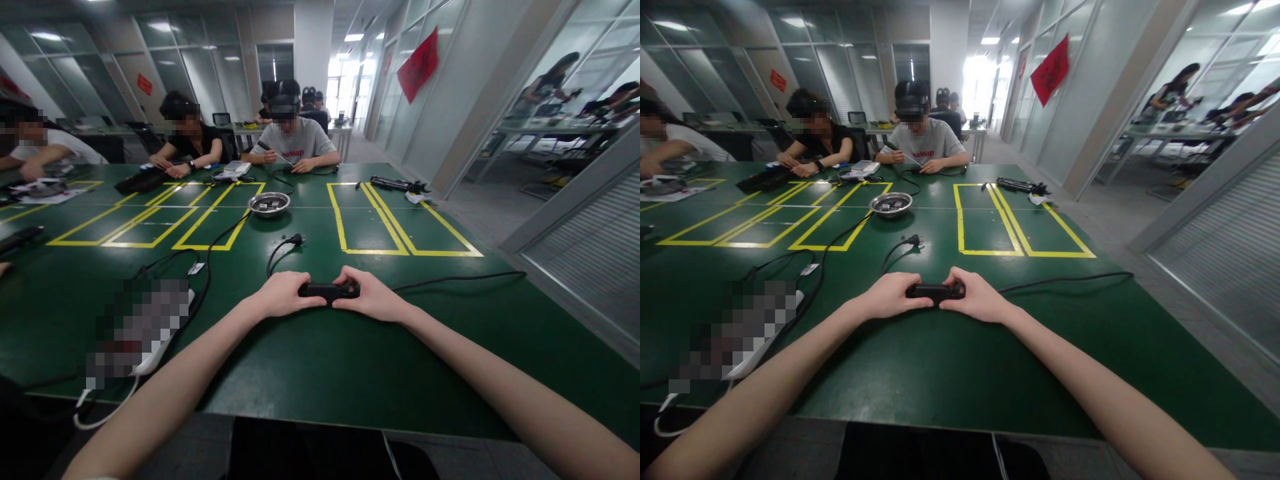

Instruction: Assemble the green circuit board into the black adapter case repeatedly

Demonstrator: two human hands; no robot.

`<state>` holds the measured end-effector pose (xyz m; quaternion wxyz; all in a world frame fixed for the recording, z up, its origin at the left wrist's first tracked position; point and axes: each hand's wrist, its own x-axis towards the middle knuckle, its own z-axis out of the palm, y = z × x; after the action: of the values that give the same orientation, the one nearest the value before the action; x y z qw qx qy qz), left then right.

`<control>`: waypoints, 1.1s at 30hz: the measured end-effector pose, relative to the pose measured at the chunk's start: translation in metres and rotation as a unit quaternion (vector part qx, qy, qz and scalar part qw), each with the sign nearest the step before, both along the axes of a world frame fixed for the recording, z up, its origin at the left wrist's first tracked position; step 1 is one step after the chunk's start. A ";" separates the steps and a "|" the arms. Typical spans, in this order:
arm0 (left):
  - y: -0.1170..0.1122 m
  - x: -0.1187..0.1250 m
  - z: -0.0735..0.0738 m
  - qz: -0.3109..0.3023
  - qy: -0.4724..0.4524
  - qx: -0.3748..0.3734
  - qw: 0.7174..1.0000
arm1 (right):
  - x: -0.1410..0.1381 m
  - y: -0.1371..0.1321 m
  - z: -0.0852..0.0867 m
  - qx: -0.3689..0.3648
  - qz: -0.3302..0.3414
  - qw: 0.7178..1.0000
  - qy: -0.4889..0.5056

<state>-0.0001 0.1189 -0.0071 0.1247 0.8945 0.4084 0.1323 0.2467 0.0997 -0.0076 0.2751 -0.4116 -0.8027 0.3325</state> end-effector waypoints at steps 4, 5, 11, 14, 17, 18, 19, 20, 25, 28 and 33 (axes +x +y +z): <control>0.001 -0.004 -0.002 -0.058 -0.037 0.010 0.998 | -0.001 0.000 -0.001 0.021 0.029 0.999 0.014; 0.001 -0.004 -0.003 -0.066 -0.048 0.016 0.997 | -0.001 0.000 -0.002 0.029 0.032 0.999 0.019; -0.004 -0.001 -0.008 -0.053 -0.064 0.051 0.995 | -0.003 -0.001 -0.007 0.082 0.017 0.996 0.029; -0.008 0.005 -0.008 -0.052 -0.058 0.059 0.995 | -0.006 -0.002 -0.011 0.158 0.005 0.987 -0.003; -0.011 0.011 -0.007 -0.075 -0.053 0.062 0.994 | -0.010 -0.004 -0.014 0.195 -0.013 0.980 -0.040; -0.011 0.012 -0.007 -0.079 -0.052 0.062 0.994 | -0.011 -0.005 -0.014 0.201 -0.014 0.978 -0.045; -0.011 0.012 -0.007 -0.082 -0.051 0.063 0.993 | -0.012 -0.006 -0.015 0.206 -0.009 0.977 -0.047; -0.011 0.012 -0.006 -0.083 -0.050 0.062 0.993 | -0.012 -0.006 -0.015 0.214 -0.001 0.976 -0.047; -0.008 0.006 -0.003 -0.113 -0.049 0.044 0.991 | -0.011 -0.004 -0.013 0.255 0.038 0.964 -0.060; -0.006 0.003 -0.004 -0.108 -0.061 0.042 0.991 | -0.004 -0.001 -0.010 0.254 0.062 0.961 -0.086; -0.004 0.003 -0.007 -0.077 -0.076 0.036 0.994 | 0.004 0.001 -0.008 0.197 0.086 0.975 -0.058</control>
<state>0.0025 0.1144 -0.0142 0.1329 0.9146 0.3227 0.2041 0.2503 0.1009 -0.0151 0.2739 -0.2974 -0.8996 0.1654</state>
